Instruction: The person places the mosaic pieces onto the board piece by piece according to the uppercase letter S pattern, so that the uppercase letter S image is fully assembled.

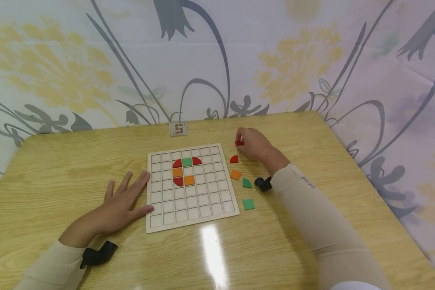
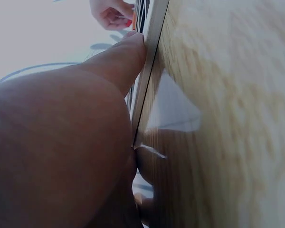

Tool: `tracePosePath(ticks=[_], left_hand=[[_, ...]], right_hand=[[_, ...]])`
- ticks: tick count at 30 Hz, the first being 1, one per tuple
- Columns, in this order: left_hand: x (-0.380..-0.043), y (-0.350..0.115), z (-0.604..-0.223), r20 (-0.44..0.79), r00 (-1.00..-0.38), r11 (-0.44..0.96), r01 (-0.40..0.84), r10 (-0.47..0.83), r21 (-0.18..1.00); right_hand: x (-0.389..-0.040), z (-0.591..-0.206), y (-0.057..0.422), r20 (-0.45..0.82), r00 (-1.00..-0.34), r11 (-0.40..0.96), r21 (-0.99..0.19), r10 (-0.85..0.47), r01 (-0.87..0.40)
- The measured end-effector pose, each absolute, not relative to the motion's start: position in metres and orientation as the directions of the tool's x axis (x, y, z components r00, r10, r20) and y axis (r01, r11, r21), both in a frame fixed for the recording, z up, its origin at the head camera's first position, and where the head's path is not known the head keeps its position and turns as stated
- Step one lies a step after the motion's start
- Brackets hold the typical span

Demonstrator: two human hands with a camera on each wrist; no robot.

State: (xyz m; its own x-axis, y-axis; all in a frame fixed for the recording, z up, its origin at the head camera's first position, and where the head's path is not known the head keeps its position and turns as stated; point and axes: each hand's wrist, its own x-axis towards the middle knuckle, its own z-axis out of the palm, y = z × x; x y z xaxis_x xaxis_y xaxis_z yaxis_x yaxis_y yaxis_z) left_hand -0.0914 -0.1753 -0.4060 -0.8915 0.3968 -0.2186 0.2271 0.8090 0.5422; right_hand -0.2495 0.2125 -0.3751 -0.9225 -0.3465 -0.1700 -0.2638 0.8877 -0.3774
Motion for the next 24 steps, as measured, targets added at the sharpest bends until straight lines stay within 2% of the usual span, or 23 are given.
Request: tracePosePath(ticks=[10, 16, 24], left_hand=[[-0.091, -0.174, -0.401, -0.217, -0.889, 0.803, 0.229, 0.402, 0.550], [-0.090, -0.175, -0.401, -0.226, -0.887, 0.802, 0.223, 0.402, 0.555], [-0.091, -0.175, -0.404, -0.215, -0.888, 0.805, 0.236, 0.406, 0.544]], right_hand=[[-0.244, -0.376, 0.216, -0.167, -0.918, 0.860, -0.440, -0.361, -0.258], [-0.237, -0.378, 0.216, -0.107, -0.923, 0.820, -0.504, -0.369, -0.270], [-0.221, -0.365, 0.208, 0.041, -0.940, 0.749, -0.592, -0.339, -0.296]])
